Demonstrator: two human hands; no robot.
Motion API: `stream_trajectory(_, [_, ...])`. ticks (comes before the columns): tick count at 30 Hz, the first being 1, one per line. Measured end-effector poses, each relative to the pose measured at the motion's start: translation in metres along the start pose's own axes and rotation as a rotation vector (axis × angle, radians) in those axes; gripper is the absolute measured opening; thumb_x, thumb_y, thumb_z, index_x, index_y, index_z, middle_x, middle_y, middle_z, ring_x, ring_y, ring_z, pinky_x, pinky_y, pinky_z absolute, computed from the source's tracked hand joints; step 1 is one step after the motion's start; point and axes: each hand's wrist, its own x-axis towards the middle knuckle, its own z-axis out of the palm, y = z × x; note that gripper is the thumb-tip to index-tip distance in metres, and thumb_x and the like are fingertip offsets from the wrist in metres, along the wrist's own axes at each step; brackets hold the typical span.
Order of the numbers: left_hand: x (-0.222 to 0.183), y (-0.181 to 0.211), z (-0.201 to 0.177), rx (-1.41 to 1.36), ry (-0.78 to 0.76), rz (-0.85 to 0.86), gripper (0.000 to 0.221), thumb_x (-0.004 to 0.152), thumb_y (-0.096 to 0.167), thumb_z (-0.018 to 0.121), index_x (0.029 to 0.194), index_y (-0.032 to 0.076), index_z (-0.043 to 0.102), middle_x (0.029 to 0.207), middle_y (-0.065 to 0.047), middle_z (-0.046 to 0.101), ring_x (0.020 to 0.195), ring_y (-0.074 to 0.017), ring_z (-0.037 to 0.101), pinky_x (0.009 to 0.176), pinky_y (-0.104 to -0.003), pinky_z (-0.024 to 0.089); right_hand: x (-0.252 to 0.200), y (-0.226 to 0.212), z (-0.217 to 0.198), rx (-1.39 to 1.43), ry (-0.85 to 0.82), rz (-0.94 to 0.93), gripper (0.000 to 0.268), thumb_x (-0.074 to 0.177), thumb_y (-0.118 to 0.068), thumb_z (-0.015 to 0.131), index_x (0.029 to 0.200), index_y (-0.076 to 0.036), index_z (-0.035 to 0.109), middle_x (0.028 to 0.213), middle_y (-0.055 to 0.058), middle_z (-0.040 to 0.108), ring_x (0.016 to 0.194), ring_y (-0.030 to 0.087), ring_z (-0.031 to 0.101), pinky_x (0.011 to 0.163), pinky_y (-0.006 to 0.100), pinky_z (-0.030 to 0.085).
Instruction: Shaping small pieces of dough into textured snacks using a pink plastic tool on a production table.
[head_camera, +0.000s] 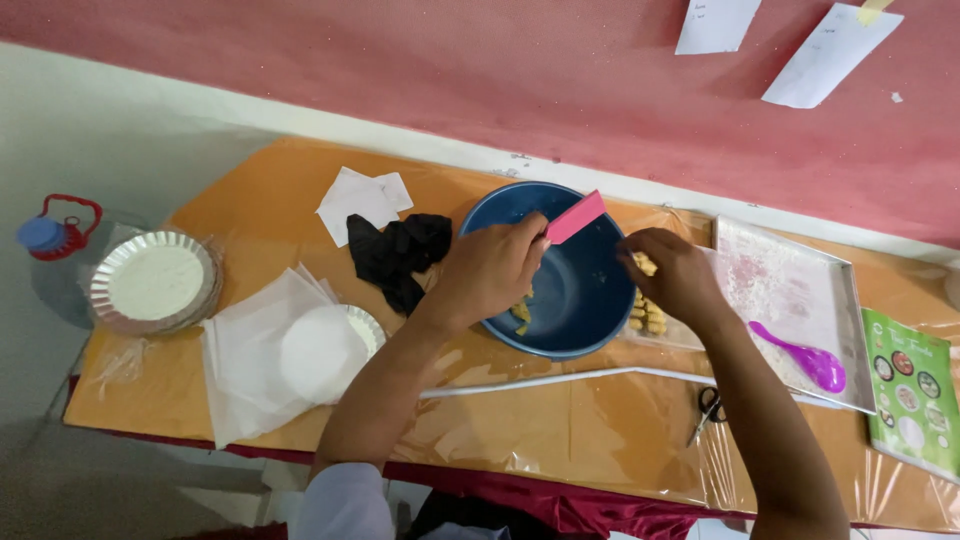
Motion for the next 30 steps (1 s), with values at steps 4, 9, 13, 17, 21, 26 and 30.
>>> stream_trajectory(4, [0.010, -0.034, 0.034, -0.168, 0.063, 0.001, 0.025, 0.106, 0.012, 0.044, 0.121, -0.007, 0.050, 0.081, -0.023, 0.073, 0.071, -0.0407, 0.074, 0.055, -0.051, 0.059, 0.039, -0.071, 0.005, 0.360, -0.227, -0.045, 0.020, 0.085, -0.014, 0.075, 0.104, -0.012, 0.071, 0.095, 0.011, 0.074, 0.093, 0.037, 0.074, 0.072, 0.046, 0.060])
stream_trajectory(9, [0.026, -0.073, 0.074, -0.399, 0.094, -0.210, 0.026, 0.103, 0.016, 0.043, 0.121, -0.003, 0.045, 0.083, -0.015, 0.076, 0.078, -0.0292, 0.077, 0.070, -0.046, 0.061, 0.050, -0.093, 0.053, 0.228, -0.552, -0.036, 0.034, 0.082, -0.029, 0.077, 0.109, -0.010, 0.070, 0.098, 0.013, 0.072, 0.095, 0.038, 0.074, 0.074, 0.050, 0.061])
stream_trajectory(13, [0.020, -0.083, 0.083, -0.382, 0.124, -0.174, 0.022, 0.105, 0.011, 0.036, 0.119, -0.004, 0.045, 0.082, -0.021, 0.071, 0.076, -0.0358, 0.076, 0.063, -0.048, 0.061, 0.050, -0.087, 0.070, 0.375, -0.558, -0.052, 0.024, 0.087, -0.019, 0.076, 0.101, 0.000, 0.073, 0.089, 0.017, 0.073, 0.086, 0.037, 0.076, 0.067, 0.043, 0.062])
stream_trajectory(17, [0.021, -0.080, 0.088, -0.260, 0.140, -0.300, 0.025, 0.104, 0.015, 0.039, 0.123, -0.001, 0.044, 0.089, -0.033, 0.068, 0.089, -0.0489, 0.071, 0.070, -0.060, 0.058, 0.050, -0.085, 0.078, 0.309, -0.513, -0.118, 0.017, 0.077, -0.014, 0.077, 0.086, -0.001, 0.070, 0.076, 0.016, 0.071, 0.075, 0.039, 0.073, 0.060, 0.048, 0.059])
stream_trajectory(21, [0.028, -0.096, 0.101, -0.300, 0.145, -0.344, 0.032, 0.098, 0.023, 0.047, 0.122, 0.001, 0.052, 0.104, -0.033, 0.069, 0.103, -0.0511, 0.069, 0.081, -0.059, 0.059, 0.051, -0.084, 0.072, 0.320, -0.475, -0.108, 0.011, 0.080, -0.014, 0.078, 0.081, -0.006, 0.071, 0.068, 0.007, 0.069, 0.065, 0.028, 0.071, 0.057, 0.037, 0.056])
stream_trajectory(26, [0.027, -0.107, 0.106, -0.222, 0.183, -0.245, 0.031, 0.083, 0.037, 0.071, 0.091, 0.014, 0.051, 0.079, -0.016, 0.064, 0.091, -0.0423, 0.071, 0.077, -0.049, 0.056, 0.046, -0.085, 0.032, 0.553, -0.330, 0.086, 0.013, 0.078, -0.003, 0.079, 0.089, -0.002, 0.073, 0.073, 0.017, 0.070, 0.071, 0.036, 0.073, 0.059, 0.040, 0.059])
stream_trajectory(30, [0.015, -0.071, 0.060, -0.356, 0.028, -0.084, 0.047, 0.073, 0.031, 0.085, 0.094, 0.008, 0.049, 0.098, -0.018, 0.064, 0.109, -0.0421, 0.066, 0.091, -0.051, 0.052, 0.036, -0.057, 0.030, 0.661, -0.188, 0.258, 0.026, 0.074, -0.006, 0.086, 0.099, -0.008, 0.078, 0.078, 0.014, 0.074, 0.078, 0.028, 0.075, 0.065, 0.036, 0.061])
